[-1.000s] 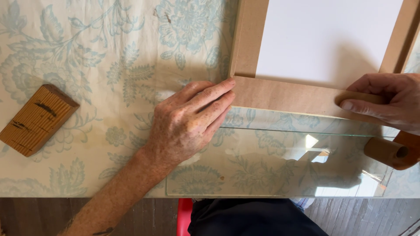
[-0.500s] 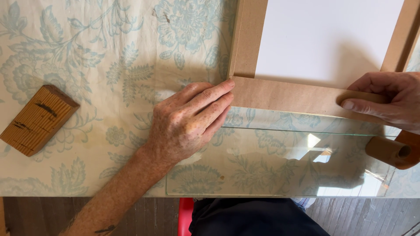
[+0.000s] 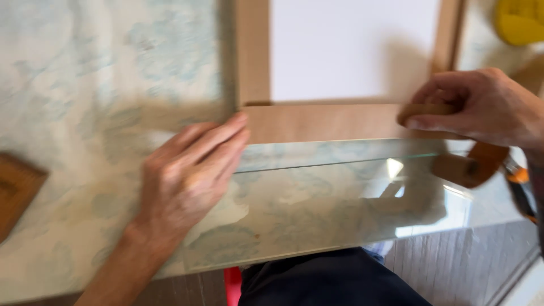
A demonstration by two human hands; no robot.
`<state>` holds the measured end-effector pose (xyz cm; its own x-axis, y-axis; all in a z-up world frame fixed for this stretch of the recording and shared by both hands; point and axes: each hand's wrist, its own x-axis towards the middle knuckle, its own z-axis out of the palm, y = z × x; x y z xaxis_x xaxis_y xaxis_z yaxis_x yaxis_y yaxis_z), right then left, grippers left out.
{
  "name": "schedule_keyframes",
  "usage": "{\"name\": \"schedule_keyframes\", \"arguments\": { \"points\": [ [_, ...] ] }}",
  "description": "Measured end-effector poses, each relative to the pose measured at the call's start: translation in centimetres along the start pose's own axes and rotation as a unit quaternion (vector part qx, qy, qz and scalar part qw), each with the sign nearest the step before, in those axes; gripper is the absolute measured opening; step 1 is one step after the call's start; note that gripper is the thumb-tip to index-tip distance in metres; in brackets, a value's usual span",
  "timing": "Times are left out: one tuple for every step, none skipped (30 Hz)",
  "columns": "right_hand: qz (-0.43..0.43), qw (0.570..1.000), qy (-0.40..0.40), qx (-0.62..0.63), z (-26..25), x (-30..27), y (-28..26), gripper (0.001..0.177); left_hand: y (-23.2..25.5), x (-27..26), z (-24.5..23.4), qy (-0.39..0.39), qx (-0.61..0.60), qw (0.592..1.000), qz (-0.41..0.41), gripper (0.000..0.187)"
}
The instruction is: Applying and sealing brown paper tape to the back of a picture frame using a utility knife and a foam brush.
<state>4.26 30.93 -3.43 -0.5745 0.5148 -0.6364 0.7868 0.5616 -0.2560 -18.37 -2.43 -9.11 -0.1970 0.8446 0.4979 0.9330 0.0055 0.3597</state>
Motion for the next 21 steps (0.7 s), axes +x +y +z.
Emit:
{"name": "schedule_keyframes", "arguments": {
  "points": [
    [0.005, 0.999, -0.027, 0.032, -0.6, -0.4, -0.4, 0.019, 0.3, 0.5, -0.4, -0.009, 0.002, 1.000, 0.001, 0.011],
    [0.020, 0.999, -0.019, 0.035, -1.0, -0.7, -0.2, 0.019, 0.5, 0.7, -0.5, -0.007, -0.010, 1.000, 0.013, 0.011],
    [0.044, 0.998, -0.027, 0.025, -1.4, -1.0, 0.1, 0.023, 0.6, 0.9, -0.5, -0.011, -0.019, 1.000, 0.012, 0.007],
    [0.068, 0.997, -0.036, 0.016, -1.8, -1.2, 0.4, 0.027, 0.8, 1.1, -0.5, -0.015, -0.028, 0.999, 0.011, 0.004],
    [0.080, 0.996, -0.030, 0.020, -1.9, -1.6, 0.8, 0.027, 0.9, 1.1, -0.4, -0.014, -0.037, 0.999, 0.021, 0.004],
    [0.096, 0.994, -0.025, 0.047, -1.9, -2.0, 1.2, 0.022, 1.0, 1.1, -0.3, -0.028, -0.028, 0.999, 0.013, 0.005],
    [0.108, 0.991, -0.022, 0.075, -2.0, -2.2, 1.6, 0.018, 1.2, 1.1, -0.5, -0.043, -0.015, 0.999, 0.004, 0.008],
    [0.116, 0.990, -0.017, 0.080, -2.1, -2.2, 2.0, 0.018, 1.2, 1.1, -0.3, -0.044, -0.020, 0.999, 0.013, 0.008],
    [0.125, 0.983, -0.020, 0.130, -2.0, -2.2, 2.4, 0.017, 1.2, 1.0, -0.2, -0.046, -0.021, 0.999, 0.010, 0.008],
    [0.133, 0.974, -0.023, 0.180, -1.9, -2.2, 2.7, 0.019, 1.2, 0.8, -0.1, -0.048, -0.021, 0.999, 0.007, 0.009],
    [0.137, 0.973, -0.019, 0.184, -1.7, -1.9, 4.1, 0.019, 1.2, 0.5, 0.2, -0.049, -0.024, 0.998, 0.014, 0.009],
    [0.084, 0.984, -0.017, 0.156, -1.4, -1.6, 5.5, 0.022, 1.2, 0.3, 0.4, -0.044, -0.024, 0.999, 0.003, 0.007],
    [0.028, 0.991, -0.019, 0.126, -1.1, -1.3, 6.8, 0.026, 1.2, 0.0, 0.5, -0.040, -0.023, 0.999, -0.010, 0.006],
    [0.030, 0.991, -0.017, 0.130, -1.0, -1.4, 7.0, 0.026, 1.2, -0.2, 0.6, -0.042, -0.024, 0.999, -0.006, 0.006],
    [0.030, 0.988, -0.022, 0.153, -0.9, -1.4, 7.1, 0.025, 1.1, -0.3, 0.6, -0.046, -0.024, 0.999, -0.007, 0.006],
    [0.030, 0.984, -0.027, 0.176, -0.8, -1.3, 7.2, 0.025, 1.0, -0.5, 0.6, -0.050, -0.024, 0.998, -0.007, 0.006],
    [0.030, 0.983, -0.027, 0.180, -1.0, -1.6, 6.5, 0.025, 1.0, -0.6, 0.7, -0.053, -0.023, 0.998, -0.005, 0.006],
    [0.067, 0.976, -0.034, 0.202, -1.3, -1.9, 5.8, 0.027, 1.1, -0.7, 0.7, -0.054, -0.027, 0.998, -0.010, 0.007],
    [0.104, 0.968, -0.039, 0.223, -1.6, -2.2, 5.2, 0.029, 1.0, -0.7, 0.8, -0.054, -0.032, 0.998, -0.015, 0.008],
    [0.105, 0.968, -0.038, 0.227, -1.5, -2.3, 5.4, 0.029, 0.9, -0.8, 0.7, -0.056, -0.031, 0.998, -0.013, 0.008],
    [0.085, 0.969, -0.032, 0.230, -1.4, -2.4, 5.7, 0.026, 0.8, -0.8, 0.8, -0.063, -0.036, 0.997, -0.014, 0.010]
  ]
}}
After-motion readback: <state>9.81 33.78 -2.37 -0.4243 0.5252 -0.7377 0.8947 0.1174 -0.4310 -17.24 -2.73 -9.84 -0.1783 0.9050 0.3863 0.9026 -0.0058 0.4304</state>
